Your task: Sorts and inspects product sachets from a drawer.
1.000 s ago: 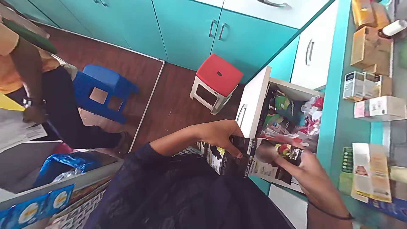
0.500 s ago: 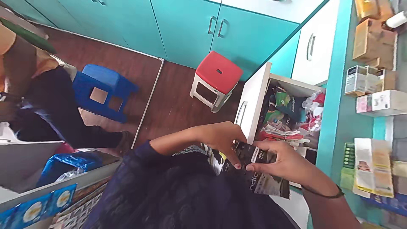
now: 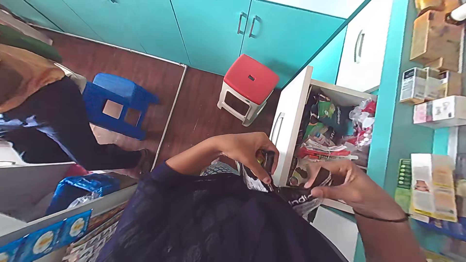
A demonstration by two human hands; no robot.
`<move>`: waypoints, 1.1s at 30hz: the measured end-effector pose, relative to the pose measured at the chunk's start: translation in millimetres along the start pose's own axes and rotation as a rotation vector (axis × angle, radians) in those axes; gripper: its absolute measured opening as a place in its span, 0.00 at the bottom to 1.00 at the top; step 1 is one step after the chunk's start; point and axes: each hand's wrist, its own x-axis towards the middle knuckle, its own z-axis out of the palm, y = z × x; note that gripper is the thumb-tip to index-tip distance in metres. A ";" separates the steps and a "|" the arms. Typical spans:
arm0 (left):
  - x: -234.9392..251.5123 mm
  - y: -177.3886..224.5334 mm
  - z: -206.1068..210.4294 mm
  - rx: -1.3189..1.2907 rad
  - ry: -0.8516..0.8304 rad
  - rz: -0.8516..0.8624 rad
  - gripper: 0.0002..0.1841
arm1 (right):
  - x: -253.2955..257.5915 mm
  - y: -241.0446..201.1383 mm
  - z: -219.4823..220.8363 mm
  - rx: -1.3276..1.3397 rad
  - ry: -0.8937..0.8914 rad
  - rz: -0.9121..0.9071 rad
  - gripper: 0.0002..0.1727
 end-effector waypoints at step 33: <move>-15.9 6.2 -11.5 0.030 0.145 0.202 0.10 | -38.6 116.1 -6.7 -0.994 0.539 0.509 0.33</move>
